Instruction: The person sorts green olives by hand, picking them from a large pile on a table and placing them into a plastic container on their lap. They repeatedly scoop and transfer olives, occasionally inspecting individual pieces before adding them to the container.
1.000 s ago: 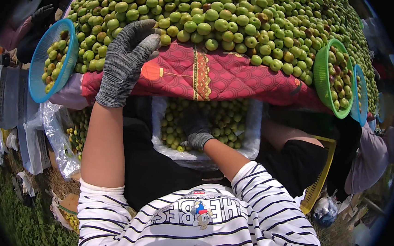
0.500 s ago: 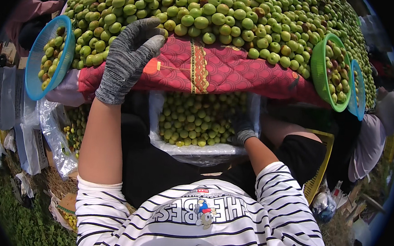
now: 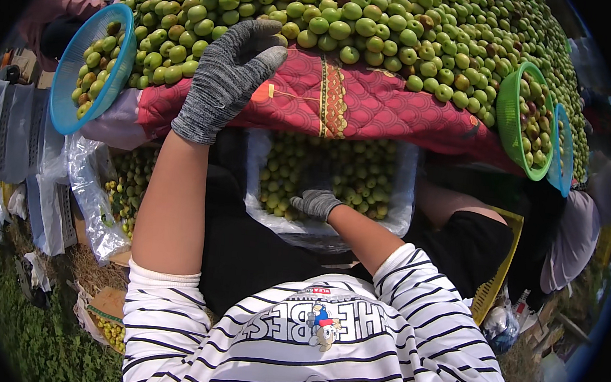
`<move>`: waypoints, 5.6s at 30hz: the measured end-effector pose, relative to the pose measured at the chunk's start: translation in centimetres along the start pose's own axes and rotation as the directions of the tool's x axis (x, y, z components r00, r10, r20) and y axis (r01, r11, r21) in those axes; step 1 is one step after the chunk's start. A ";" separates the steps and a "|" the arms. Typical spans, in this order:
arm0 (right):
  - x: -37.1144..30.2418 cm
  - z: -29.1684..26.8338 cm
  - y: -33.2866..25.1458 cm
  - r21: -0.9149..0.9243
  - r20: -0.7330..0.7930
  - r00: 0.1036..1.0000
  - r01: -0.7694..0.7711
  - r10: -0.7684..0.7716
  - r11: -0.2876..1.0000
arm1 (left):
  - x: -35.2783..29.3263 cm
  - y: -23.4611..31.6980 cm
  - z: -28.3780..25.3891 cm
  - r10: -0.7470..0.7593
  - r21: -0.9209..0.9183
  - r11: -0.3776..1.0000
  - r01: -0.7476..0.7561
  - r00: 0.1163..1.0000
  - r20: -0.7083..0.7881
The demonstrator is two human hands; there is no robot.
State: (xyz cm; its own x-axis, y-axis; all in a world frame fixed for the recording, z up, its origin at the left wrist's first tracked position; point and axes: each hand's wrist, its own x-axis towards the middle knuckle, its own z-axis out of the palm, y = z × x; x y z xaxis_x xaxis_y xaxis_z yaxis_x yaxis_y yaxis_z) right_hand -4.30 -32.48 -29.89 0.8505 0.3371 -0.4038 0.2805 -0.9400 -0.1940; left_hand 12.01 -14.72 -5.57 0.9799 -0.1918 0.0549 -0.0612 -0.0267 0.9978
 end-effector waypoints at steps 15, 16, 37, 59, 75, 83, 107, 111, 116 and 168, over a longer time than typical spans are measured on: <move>-3.9 -1.2 -2.4 0.520 0.225 0.811 0.369 -0.540 0.771 | 0.4 -0.5 0.7 -0.011 0.061 0.998 0.008 0.999 0.050; -4.3 -2.4 -2.0 0.479 0.167 0.854 0.366 -0.492 0.798 | 0.5 -0.4 1.0 0.012 0.023 1.000 -0.013 0.999 0.044; 19.0 -37.9 32.9 0.618 -0.275 0.609 -0.481 0.744 0.622 | 8.3 -4.1 6.5 0.112 0.820 0.564 -0.097 0.993 0.040; 26.5 -34.9 32.1 0.947 -0.310 0.923 0.320 0.226 -0.008 | 12.3 -5.7 9.2 0.283 0.834 0.435 -0.339 0.931 0.231; 26.0 -37.3 16.5 0.834 -0.378 0.925 0.362 -0.047 0.417 | 11.5 -6.4 10.3 0.422 0.872 0.167 -0.460 0.833 0.358; 24.2 -42.7 21.7 0.503 -0.454 0.888 0.192 0.068 0.843 | 14.7 -3.5 8.1 0.233 0.804 0.451 -0.388 0.920 0.314; 19.7 -46.0 24.1 0.194 -0.304 0.948 -0.039 0.098 0.980 | 17.0 -1.4 8.0 -0.246 -0.660 0.616 0.431 0.901 0.358; 16.3 -43.9 17.1 0.281 -0.294 0.856 0.502 -0.425 0.818 | 16.9 -1.6 8.5 -0.365 -0.705 0.551 0.447 0.889 0.278; 20.4 -45.0 26.8 0.159 -0.373 0.924 0.156 -0.087 0.975 | 17.4 -2.5 7.1 -0.364 -0.687 0.567 0.455 0.886 0.286; 17.2 -49.2 58.2 0.278 -0.456 0.374 -0.802 0.807 0.529 | 17.2 -3.6 6.1 -0.346 -0.688 0.534 0.491 0.870 0.352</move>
State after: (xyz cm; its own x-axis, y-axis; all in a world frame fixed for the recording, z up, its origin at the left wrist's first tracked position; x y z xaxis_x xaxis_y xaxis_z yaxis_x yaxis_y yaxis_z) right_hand 48.52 -83.89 -4.14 0.7477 -0.6564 0.1000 -0.6575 -0.7530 -0.0268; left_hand 27.94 -23.92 -8.40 0.8066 -0.5029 -0.3108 0.5792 0.5669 0.5858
